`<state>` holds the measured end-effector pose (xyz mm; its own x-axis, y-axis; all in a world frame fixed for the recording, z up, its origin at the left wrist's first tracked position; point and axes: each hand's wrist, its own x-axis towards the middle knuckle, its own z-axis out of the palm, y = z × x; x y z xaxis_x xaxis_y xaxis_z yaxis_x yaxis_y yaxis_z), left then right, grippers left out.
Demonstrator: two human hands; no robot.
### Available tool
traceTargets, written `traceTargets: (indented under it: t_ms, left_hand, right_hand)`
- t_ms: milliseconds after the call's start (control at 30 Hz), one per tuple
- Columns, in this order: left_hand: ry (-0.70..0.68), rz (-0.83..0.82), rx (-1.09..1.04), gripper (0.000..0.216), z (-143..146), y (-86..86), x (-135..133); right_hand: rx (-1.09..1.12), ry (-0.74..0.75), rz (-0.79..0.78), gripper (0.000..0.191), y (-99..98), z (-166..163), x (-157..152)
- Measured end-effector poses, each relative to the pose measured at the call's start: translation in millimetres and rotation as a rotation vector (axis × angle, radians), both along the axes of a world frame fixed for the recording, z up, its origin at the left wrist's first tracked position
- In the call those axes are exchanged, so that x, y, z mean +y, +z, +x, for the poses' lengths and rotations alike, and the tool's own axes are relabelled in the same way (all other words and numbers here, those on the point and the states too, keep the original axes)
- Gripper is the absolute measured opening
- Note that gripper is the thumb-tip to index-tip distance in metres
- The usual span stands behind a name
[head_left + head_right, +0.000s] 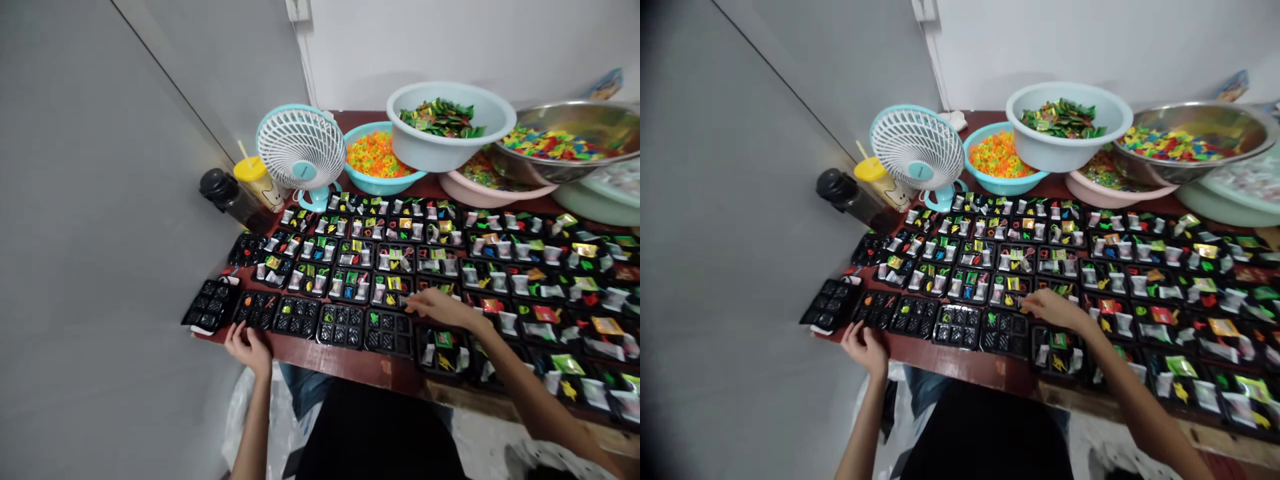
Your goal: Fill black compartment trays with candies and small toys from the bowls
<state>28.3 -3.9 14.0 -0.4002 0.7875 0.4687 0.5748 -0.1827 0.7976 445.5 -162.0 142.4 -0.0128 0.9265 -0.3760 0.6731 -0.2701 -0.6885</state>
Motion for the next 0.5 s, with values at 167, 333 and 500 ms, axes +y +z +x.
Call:
traceTargets:
  t_ms: [167, 333, 500]
  left_hand:
    - [-0.009, 0.0, 0.009, 0.03, 1, 0.4, 0]
    - [-0.018, -0.001, 0.0, 0.029, 0, -2.2, 0]
    - [-0.024, 0.021, -0.005, 0.028, -2, -4.6, -1]
  right_hand:
    - [-0.008, 0.024, -0.054, 0.047, -13.4, -27, -22]
    - [0.037, 0.051, -0.027, 0.046, -6.5, -29, -15]
    - [-0.181, 0.171, 0.138, 0.032, -3.0, -51, 14]
